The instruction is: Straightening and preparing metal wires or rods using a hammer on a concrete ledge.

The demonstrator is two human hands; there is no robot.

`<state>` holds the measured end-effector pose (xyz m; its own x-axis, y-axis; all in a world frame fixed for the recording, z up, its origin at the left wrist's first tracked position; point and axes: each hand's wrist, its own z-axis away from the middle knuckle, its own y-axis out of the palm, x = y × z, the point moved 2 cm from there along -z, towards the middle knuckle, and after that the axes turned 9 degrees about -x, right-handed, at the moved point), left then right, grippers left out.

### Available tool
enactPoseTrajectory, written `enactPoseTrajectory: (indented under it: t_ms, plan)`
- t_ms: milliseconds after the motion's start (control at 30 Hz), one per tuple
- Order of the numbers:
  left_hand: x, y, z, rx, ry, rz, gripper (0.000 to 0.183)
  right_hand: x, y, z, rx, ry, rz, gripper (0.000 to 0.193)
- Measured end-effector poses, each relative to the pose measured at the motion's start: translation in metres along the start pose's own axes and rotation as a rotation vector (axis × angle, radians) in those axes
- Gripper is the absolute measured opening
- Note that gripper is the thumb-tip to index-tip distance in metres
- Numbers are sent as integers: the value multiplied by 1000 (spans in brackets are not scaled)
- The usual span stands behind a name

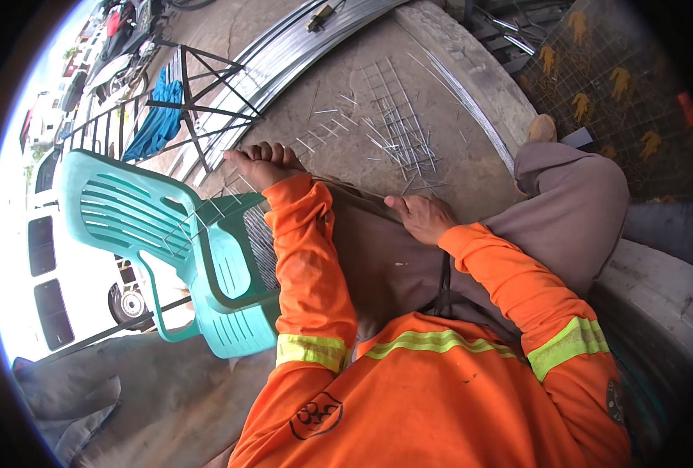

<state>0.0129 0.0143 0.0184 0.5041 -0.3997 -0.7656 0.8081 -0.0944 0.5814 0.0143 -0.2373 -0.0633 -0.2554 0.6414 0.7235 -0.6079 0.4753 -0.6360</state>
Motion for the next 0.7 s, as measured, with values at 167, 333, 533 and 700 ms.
enactPoseTrajectory:
  t_ms: [167,333,533,700]
  plan:
    - [-5,-9,-8,-17,-31,28,53,3,-6,-2,111,93,-45,74]
    - [-1,-3,-1,-24,6,6,54,-1,-6,-7,117,98,-117,81]
    - [1,-1,-4,31,42,-1,55,-2,7,-5,0,157,-79,84]
    - [-1,-20,-37,-59,-25,161,50,-1,-14,-10,164,81,-240,75]
